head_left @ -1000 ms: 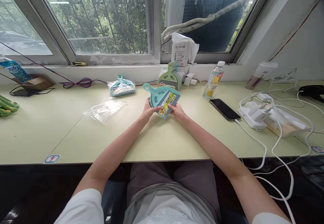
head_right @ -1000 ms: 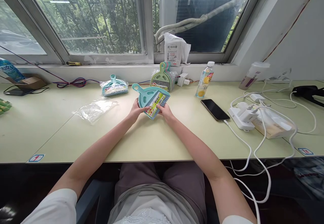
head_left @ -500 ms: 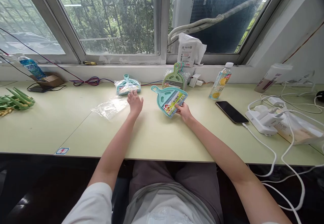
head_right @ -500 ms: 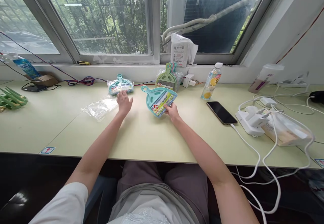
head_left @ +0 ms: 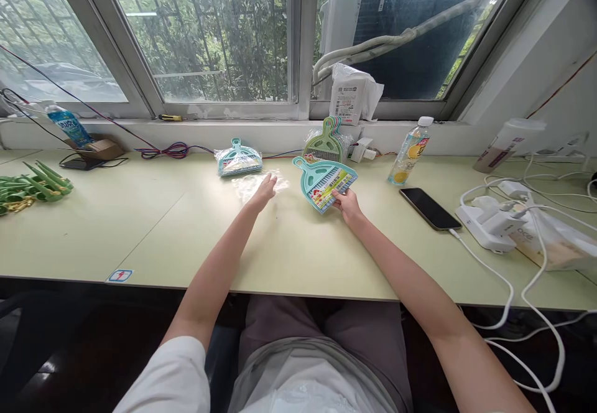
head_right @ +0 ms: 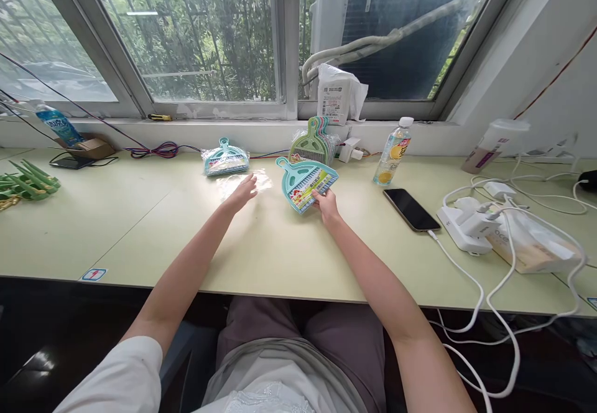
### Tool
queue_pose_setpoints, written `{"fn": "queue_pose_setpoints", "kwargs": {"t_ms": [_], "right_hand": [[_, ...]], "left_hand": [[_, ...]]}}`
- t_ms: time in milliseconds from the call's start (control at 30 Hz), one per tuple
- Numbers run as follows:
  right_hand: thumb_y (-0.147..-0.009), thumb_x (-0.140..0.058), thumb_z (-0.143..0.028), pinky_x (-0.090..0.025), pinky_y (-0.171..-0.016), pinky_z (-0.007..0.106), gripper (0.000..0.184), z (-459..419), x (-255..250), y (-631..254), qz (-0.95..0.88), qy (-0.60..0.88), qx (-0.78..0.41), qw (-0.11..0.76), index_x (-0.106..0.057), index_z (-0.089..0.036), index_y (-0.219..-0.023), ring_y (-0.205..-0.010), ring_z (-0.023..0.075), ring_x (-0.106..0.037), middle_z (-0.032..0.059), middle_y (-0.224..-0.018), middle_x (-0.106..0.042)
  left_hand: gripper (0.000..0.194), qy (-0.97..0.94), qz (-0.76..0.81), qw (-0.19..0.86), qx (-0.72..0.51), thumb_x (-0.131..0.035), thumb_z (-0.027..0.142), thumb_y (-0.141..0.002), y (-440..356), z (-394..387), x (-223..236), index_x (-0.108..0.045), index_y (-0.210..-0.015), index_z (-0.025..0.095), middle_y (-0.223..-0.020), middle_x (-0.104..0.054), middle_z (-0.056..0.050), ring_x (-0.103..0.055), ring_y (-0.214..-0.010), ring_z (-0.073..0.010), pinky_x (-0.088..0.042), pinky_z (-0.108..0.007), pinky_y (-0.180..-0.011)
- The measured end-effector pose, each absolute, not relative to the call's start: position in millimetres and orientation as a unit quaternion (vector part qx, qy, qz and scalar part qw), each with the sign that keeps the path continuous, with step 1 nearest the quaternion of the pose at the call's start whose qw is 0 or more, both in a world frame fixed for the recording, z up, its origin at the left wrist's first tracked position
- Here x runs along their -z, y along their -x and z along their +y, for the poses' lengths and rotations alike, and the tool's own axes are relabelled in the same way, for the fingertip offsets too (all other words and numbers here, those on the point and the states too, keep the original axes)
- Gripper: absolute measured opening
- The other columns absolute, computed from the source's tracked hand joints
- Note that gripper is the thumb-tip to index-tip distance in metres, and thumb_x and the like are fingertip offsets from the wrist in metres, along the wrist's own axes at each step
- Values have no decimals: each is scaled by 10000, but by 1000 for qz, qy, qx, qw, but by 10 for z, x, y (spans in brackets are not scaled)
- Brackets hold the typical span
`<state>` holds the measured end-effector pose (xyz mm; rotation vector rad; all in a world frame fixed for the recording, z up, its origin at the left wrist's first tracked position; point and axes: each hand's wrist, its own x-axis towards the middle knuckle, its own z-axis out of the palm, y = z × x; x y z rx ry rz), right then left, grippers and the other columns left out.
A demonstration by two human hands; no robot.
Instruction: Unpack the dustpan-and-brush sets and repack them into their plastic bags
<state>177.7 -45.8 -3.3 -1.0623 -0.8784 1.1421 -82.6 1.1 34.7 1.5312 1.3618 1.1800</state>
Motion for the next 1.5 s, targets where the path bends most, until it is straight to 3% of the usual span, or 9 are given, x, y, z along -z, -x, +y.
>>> {"fn": "queue_pose_setpoints", "kwargs": {"t_ms": [67,267,367,533,800,1133,1333,1400,1500], "right_hand": [[-767,-648,-191,-608,-787,361,198,-459,21,-1795,-374,467,-497,629,-529,-224,-922,-899,190,-689,39,-1037,-693],[-748,-679,-193,-601,-811,370,217,-466,-15,-1833,-377,464,-508,620,-534,-223,-907,-871,189,-696,38,-999,-703],[-752,-683,-185,-598,-813,363,214,-480,-48,-1831,-385,462,-520,606,-548,-221,-914,-855,183,-698,38,-989,-705],[-781,-646,-139,-599,-780,352,166,-524,-119,-1803,-402,444,-559,573,-582,-193,-925,-815,177,-702,55,-974,-715],[-754,-667,-101,-598,-762,368,237,-589,-167,-1781,-459,429,-618,472,-650,-173,-979,-811,201,-708,70,-977,-731],[-756,-657,-93,-586,-836,404,188,-490,13,-1730,-369,458,-561,583,-620,-172,-922,-895,217,-703,71,-1010,-730],[-701,-734,-124,-604,-785,400,252,-534,3,-1641,-409,423,-590,553,-639,-178,-927,-832,219,-709,69,-967,-733],[-681,-762,-150,-610,-765,392,264,-533,5,-1622,-407,417,-586,563,-634,-183,-909,-810,210,-708,60,-945,-733],[-664,-791,-206,-608,-782,388,277,-521,18,-1609,-381,393,-564,619,-618,-194,-880,-837,200,-701,42,-964,-726]], "left_hand": [[430,-632,489,415,-435,-520,220,-829,826,-25,-411,-551,-1258,216,-1249,-590,-132,-571,-1135,-226,-451,-382,-950],[281,-765,543,87,-336,-625,145,-756,1054,-11,-436,-682,-1004,263,-1214,-620,-52,-466,-1218,-291,-302,-438,-1079],[276,-811,525,76,-247,-693,212,-734,1057,33,-313,-685,-1000,285,-1204,-625,-50,-500,-1180,-292,-383,-382,-988],[156,-787,588,23,-185,-560,197,-823,972,81,-208,-713,-821,230,-997,-662,-102,-602,-968,-289,-433,-360,-811],[213,-711,654,-27,-259,-454,215,-882,945,32,-275,-665,-887,186,-982,-639,-140,-576,-974,-289,-419,-362,-794],[245,-749,572,-168,-290,-404,224,-922,854,-41,-250,-642,-892,176,-924,-628,-132,-550,-978,-292,-415,-370,-742],[292,-787,499,-161,-325,-373,283,-952,683,-149,-230,-649,-907,199,-919,-639,-126,-570,-958,-267,-411,-377,-783],[265,-789,480,-118,-366,-412,320,-943,629,-213,-246,-651,-897,215,-995,-643,-121,-557,-1025,-269,-396,-396,-869],[300,-727,471,-38,-498,-611,434,-835,540,-302,-287,-623,-1058,232,-1326,-511,-125,-416,-1268,-304,-296,-441,-1045]]}}
